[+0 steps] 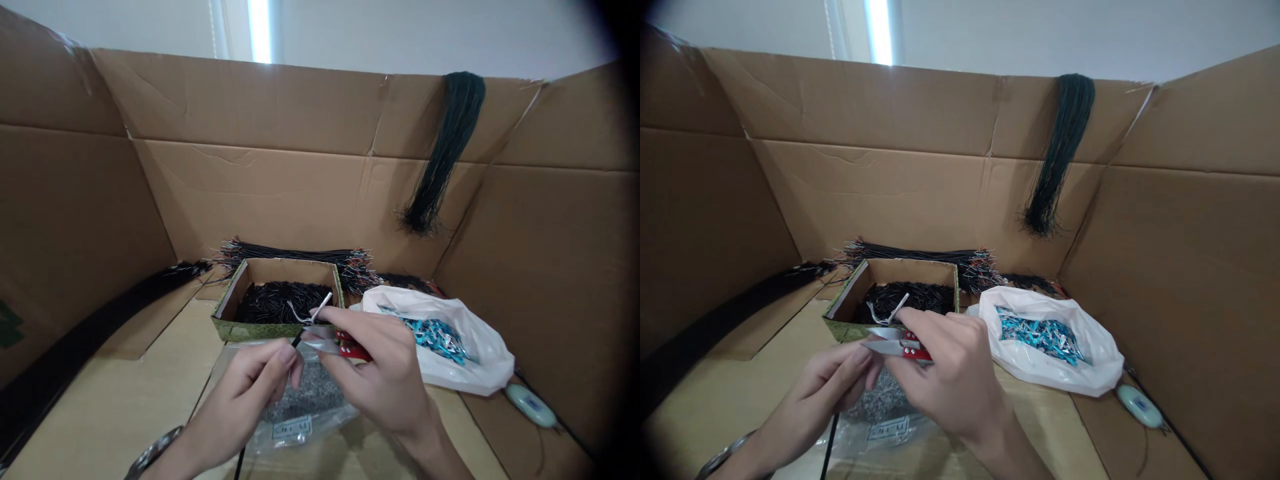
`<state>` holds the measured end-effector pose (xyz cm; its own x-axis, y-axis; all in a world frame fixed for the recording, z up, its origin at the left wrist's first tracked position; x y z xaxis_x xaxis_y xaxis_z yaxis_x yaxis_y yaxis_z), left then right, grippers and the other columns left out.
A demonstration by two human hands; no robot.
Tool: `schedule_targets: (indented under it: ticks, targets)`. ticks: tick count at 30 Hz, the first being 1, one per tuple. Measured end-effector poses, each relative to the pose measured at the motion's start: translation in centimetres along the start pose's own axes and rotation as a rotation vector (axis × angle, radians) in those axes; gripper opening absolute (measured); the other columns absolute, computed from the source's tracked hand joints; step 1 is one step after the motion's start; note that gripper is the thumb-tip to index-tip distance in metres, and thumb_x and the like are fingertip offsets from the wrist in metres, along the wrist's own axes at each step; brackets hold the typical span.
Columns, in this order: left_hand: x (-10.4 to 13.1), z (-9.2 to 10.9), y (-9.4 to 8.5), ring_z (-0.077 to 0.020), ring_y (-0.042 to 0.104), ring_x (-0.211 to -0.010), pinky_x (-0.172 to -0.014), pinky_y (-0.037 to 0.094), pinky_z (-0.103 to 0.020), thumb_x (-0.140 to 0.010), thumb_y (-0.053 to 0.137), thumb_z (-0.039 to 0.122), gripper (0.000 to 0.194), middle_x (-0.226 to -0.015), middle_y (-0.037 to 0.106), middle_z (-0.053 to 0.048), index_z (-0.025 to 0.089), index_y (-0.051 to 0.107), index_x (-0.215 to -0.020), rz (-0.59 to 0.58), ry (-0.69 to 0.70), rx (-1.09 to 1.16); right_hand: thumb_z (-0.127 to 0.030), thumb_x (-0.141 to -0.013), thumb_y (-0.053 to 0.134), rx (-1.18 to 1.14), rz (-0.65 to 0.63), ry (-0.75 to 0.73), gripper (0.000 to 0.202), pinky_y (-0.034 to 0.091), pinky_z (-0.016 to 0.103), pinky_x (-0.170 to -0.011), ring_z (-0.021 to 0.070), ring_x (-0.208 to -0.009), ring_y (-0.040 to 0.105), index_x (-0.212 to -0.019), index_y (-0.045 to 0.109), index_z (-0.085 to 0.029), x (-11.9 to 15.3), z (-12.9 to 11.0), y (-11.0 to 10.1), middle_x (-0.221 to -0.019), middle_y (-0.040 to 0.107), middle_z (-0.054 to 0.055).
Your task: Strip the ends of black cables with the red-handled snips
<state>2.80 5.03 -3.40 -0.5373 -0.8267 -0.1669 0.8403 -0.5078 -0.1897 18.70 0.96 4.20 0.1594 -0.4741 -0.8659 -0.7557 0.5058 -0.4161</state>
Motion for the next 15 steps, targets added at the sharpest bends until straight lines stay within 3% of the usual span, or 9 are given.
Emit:
schedule_targets:
  ticks: [4,9,15]
  targets:
    - [-0.09,-0.27,0.42,-0.0090,0.024,-0.048,-0.045,0.017,-0.023,-0.103,0.045,0.053,0.049,-0.054,0.033,0.007,0.016,0.057,-0.073,-0.075,-0.051,0.164,-0.008,-0.087,0.063,-0.052,-0.085,-0.049,0.019,0.043,0.029,-0.054,0.0143,-0.055,0.060,-0.101,0.073,-0.014,0.24,0.30,0.63,-0.070,0.071,0.001]
    - [-0.26,-0.62,0.67,-0.0074,0.016,-0.043,-0.040,0.013,-0.021,-0.101,0.049,0.054,0.049,-0.050,0.025,0.009,0.017,0.054,-0.069,-0.158,-0.121,0.446,-0.007,-0.084,0.062,-0.014,-0.102,-0.086,0.034,0.044,0.030,-0.057,0.0147,-0.060,0.064,-0.117,0.070,-0.013,0.26,0.50,0.33,-0.081,0.076,0.002]
    - [-0.19,-0.66,0.61,-0.0073,0.017,-0.043,-0.041,0.013,-0.021,-0.101,0.049,0.053,0.047,-0.051,0.028,0.009,0.016,0.059,-0.074,-0.176,-0.123,0.385,-0.013,-0.084,0.060,0.107,-0.078,-0.109,0.033,0.038,0.032,-0.049,0.0148,-0.049,0.056,-0.114,0.070,-0.009,0.14,-0.35,0.07,-0.067,0.071,0.000]
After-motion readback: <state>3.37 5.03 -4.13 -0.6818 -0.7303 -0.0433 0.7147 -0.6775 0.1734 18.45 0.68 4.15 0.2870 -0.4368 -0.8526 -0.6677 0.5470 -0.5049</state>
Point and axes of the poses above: each hand's wrist, its own x-axis away from the middle knuckle, its own y-axis out of the palm, z = x × y, the point moved 6 cm from there along -x, towards the middle knuckle
